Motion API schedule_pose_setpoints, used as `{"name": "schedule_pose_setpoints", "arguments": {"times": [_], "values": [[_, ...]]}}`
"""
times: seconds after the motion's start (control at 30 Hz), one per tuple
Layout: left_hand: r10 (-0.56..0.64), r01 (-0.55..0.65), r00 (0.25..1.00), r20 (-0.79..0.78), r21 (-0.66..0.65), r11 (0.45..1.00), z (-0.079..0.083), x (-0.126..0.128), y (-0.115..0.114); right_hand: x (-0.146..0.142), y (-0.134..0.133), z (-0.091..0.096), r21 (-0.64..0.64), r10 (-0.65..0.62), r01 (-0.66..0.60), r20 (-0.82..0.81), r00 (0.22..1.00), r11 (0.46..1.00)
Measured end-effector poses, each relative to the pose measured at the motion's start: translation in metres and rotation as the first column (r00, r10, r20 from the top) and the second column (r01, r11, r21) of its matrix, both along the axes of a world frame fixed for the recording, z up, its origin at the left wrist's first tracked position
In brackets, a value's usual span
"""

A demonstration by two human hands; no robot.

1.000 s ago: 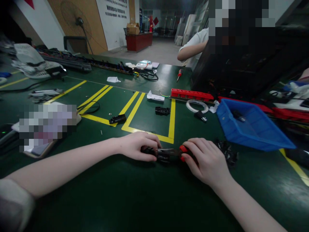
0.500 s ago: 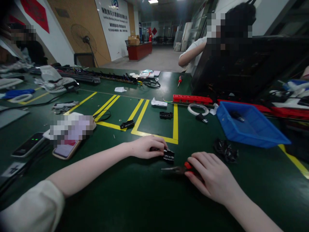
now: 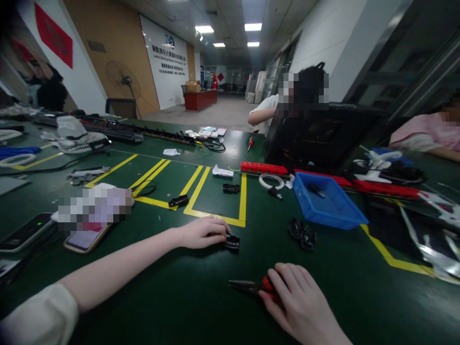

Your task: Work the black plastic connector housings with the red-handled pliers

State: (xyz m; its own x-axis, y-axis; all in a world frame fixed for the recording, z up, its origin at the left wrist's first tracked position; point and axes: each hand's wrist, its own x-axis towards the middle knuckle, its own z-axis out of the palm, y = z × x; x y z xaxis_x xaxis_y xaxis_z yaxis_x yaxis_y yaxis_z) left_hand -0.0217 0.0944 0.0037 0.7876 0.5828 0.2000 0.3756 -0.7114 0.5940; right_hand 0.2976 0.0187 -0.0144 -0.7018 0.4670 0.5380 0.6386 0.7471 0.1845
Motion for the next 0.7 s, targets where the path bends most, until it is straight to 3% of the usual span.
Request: {"name": "schedule_pose_setpoints", "arguments": {"times": [0.07, 0.27, 0.43, 0.53, 0.63, 0.7], "values": [[0.018, -0.017, 1.000, 0.010, -0.031, 0.999, 0.001, 0.001, -0.002, 0.000, -0.007, 0.000, 0.040, -0.004, 0.005, -0.018, 1.000, 0.999], [0.108, -0.098, 0.992, 0.063, -0.141, 0.985, 0.001, 0.000, -0.007, -0.010, -0.017, 0.015, -0.023, -0.034, 0.033, -0.035, 0.999, 0.999], [0.128, -0.110, 0.985, 0.116, -0.154, 0.982, 0.001, 0.000, -0.007, -0.015, -0.028, 0.026, -0.038, -0.066, 0.065, -0.019, 0.998, 0.997], [0.237, -0.216, 0.955, 0.181, -0.126, 0.968, 0.005, -0.003, -0.013, -0.015, -0.036, 0.026, -0.058, -0.071, 0.070, -0.017, 0.997, 0.996], [0.415, -0.416, 0.860, 0.297, -0.065, 0.907, 0.010, -0.018, -0.046, -0.016, -0.042, 0.027, -0.107, -0.062, 0.056, -0.051, 0.997, 0.993], [0.398, -0.420, 0.868, 0.296, 0.012, 0.908, 0.012, -0.035, -0.090, -0.016, -0.044, 0.028, -0.128, -0.034, 0.022, -0.088, 0.996, 0.991]]}}
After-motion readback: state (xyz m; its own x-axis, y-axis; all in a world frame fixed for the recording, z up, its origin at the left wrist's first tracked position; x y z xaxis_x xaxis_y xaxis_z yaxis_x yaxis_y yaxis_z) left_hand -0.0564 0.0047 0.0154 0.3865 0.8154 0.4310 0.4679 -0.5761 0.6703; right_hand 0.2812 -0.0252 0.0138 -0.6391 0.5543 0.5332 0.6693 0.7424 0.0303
